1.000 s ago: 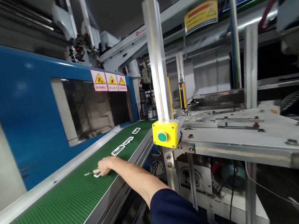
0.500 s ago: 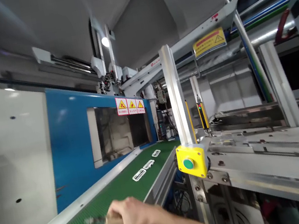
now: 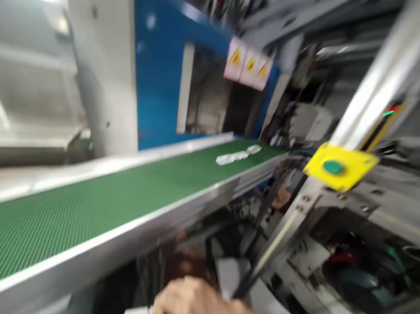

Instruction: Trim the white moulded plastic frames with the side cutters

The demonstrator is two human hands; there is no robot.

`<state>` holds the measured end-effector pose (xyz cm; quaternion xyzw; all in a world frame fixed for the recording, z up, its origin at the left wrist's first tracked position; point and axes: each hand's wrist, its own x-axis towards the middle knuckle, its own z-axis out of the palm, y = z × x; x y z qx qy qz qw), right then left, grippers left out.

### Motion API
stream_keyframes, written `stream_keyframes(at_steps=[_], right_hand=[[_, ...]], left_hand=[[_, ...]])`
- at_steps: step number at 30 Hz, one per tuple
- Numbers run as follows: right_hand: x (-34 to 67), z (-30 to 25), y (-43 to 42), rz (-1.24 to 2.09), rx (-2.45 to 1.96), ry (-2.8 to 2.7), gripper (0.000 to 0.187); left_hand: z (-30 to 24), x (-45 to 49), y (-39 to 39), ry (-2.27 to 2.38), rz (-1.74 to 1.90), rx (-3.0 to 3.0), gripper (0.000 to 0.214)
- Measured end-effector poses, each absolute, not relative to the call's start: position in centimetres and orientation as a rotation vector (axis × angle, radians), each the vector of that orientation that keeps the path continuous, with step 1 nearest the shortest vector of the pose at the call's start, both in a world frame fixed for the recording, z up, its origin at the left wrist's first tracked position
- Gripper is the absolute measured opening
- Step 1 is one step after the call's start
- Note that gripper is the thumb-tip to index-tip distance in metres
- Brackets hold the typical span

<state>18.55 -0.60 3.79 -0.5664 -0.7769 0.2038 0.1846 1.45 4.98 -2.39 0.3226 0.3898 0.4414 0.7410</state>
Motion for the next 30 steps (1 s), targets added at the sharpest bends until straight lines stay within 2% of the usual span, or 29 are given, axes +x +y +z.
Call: stream_keyframes(at_steps=[2,6,12,24,30], right_hand=[[17.5,2.3,-1.7,0.75,-1.528,-2.003,0.04],[16.1,-0.7,-2.8,1.091,-1.63,-1.498,0.017],[14.6,-3.7,-3.8,1.512,-1.473,-1.13,0.019],[14.4,-5.0,-4.2,1.64,-1.326,-1.026,0.02],[13.3,-5.5,-4.8,1.53,-1.407,-1.115,0.024]], left_hand=[[-3.6,-0.5,1.7,1.02,0.97,0.574,0.039],[-5.3,-2.4,-1.3,1.07,1.03,0.423,0.032],[-7.0,-3.8,-3.0,1.142,1.065,0.392,0.028],[-7.5,-4.2,-4.3,1.182,1.138,0.339,0.031],[-7.6,-3.7,-4.7,1.174,1.282,0.263,0.027]])
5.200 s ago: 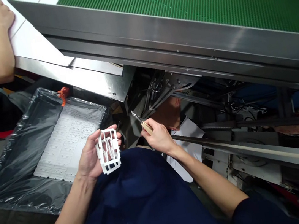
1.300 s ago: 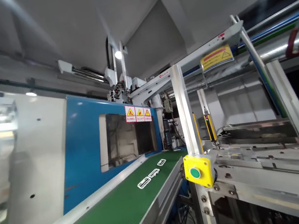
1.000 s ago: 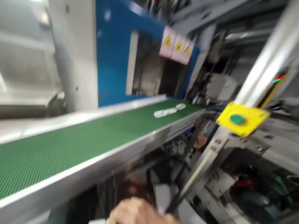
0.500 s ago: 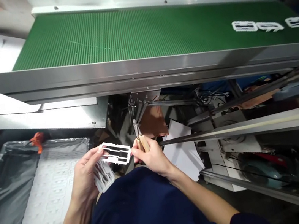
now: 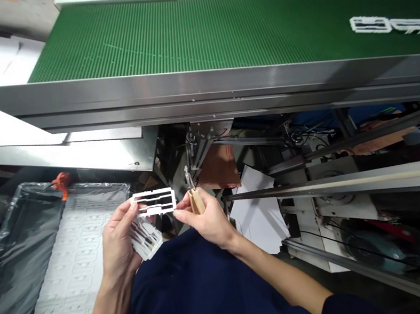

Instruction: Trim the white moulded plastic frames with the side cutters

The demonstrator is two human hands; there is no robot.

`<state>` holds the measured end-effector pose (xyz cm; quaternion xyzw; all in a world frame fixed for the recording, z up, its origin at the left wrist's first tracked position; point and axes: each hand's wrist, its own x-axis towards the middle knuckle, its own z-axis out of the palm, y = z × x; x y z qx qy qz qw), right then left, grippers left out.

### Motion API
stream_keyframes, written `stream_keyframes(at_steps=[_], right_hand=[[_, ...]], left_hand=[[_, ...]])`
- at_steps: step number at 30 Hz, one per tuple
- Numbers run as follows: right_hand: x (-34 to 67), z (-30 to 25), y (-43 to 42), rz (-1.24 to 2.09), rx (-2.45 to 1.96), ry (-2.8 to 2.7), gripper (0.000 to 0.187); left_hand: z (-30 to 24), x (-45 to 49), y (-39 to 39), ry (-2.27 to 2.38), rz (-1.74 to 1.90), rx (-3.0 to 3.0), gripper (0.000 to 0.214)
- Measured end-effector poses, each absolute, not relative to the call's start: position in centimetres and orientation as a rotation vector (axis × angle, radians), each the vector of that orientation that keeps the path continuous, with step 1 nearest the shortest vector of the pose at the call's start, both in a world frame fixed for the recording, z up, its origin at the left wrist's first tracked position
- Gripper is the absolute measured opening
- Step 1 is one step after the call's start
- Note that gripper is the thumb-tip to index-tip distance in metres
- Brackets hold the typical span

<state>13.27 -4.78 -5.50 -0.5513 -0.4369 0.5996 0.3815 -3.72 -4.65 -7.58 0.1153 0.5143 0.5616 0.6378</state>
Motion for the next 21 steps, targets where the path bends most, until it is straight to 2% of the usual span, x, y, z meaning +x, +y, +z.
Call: stream_keyframes(at_steps=[8,21], right_hand=[[12.2,-6.7,-4.2,1.139,-1.417,-1.152,0.016],[9.6,-5.9,-4.5,1.16,-1.25,-1.131,0.012]], left_hand=[[-7.8,-2.7,-7.0,1.131,1.08,0.285,0.022],[-8.2,-1.6,-6.9,1.024,1.055,0.073,0.017]])
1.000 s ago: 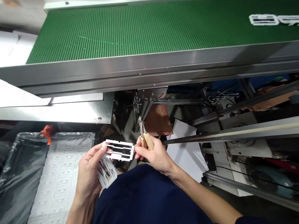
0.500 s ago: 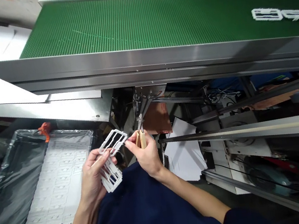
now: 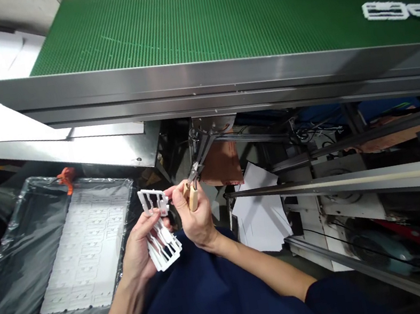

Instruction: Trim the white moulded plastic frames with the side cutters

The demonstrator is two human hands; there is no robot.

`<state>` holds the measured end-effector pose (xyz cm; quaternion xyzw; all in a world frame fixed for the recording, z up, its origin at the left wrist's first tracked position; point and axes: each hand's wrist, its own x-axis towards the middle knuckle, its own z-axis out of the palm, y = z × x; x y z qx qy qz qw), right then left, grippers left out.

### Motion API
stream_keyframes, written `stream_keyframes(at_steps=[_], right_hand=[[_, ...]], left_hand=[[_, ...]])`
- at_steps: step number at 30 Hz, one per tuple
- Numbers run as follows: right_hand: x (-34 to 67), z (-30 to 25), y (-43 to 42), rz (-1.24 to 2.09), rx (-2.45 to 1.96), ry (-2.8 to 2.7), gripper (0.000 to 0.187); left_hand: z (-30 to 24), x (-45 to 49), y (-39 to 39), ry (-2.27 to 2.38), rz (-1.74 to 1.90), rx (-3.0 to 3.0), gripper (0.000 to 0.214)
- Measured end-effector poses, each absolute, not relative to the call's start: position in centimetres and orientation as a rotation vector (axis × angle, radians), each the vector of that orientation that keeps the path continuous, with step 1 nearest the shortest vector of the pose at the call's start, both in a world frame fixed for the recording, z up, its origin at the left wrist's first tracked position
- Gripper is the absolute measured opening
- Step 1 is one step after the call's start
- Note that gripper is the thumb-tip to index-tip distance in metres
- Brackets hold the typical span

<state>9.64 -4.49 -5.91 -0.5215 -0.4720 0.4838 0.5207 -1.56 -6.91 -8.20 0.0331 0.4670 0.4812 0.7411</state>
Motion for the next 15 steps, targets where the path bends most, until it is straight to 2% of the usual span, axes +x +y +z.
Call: stream_keyframes(at_steps=[5,8,10,15], right_hand=[[9.2,-6.1,-4.4,1.189,-1.287,-1.136,0.016],[10.0,-6.2,-3.6,1.228,-1.321,-1.194,0.016],[10.9,-6.2,-2.9,1.378,-1.263,-1.23,0.02],[12.1,-6.8,-2.7,1.967,-1.022,-1.217,0.032]], left_hand=[[-8.0,-1.6,-7.3,1.004,1.01,0.107,0.016],[-7.6,-2.9,-7.6,1.02,0.989,0.245,0.026],[-7.2,-4.5,-7.4,1.074,1.0,0.339,0.032],[-5.7,-8.0,-6.0,1.191,0.767,0.575,0.025]])
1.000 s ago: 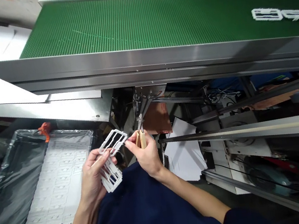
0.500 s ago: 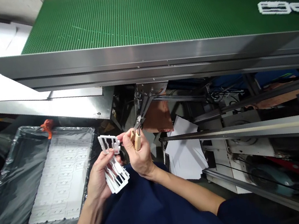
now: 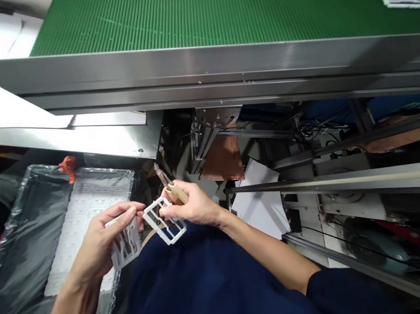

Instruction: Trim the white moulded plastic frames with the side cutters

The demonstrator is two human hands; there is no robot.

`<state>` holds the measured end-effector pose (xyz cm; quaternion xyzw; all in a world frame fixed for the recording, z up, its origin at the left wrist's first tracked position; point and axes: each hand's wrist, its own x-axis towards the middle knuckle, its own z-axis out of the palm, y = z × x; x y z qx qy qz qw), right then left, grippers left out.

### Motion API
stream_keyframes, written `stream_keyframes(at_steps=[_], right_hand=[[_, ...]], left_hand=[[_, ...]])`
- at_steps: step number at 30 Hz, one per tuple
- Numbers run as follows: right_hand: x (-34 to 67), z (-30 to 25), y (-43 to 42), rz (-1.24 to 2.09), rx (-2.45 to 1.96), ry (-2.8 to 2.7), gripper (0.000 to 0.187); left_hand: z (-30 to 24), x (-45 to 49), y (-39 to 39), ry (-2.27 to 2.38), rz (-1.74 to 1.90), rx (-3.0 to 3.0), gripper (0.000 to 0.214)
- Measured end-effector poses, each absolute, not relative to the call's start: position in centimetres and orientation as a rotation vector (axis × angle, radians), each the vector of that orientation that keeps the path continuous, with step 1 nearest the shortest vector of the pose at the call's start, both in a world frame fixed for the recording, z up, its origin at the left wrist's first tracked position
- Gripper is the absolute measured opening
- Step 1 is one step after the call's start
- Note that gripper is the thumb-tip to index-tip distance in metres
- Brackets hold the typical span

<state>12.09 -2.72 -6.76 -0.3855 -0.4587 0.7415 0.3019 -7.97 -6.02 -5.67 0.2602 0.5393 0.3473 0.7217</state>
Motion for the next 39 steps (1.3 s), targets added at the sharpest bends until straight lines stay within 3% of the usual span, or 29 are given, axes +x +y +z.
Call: stream_keyframes(at_steps=[6,15,24,39], right_hand=[[11.6,-8.3,-5.0,2.217,-0.924,-1.187,0.031],[11.6,-9.1,-5.7,2.324,-0.894,-1.141,0.031],[11.2,-9.8,-5.6,2.357,-0.877,-1.116,0.034],[11.0,-10.4,-5.6,2.407,-0.836,-1.113,0.033]], left_hand=[[-4.8,-8.9,-5.4,1.078,0.477,0.974,0.02],[-4.7,-9.4,-5.7,1.068,0.275,1.088,0.02],[-5.9,-9.0,-6.3,0.998,0.506,1.37,0.019],[-6.6,-9.0,-7.3,0.999,0.616,1.244,0.015]])
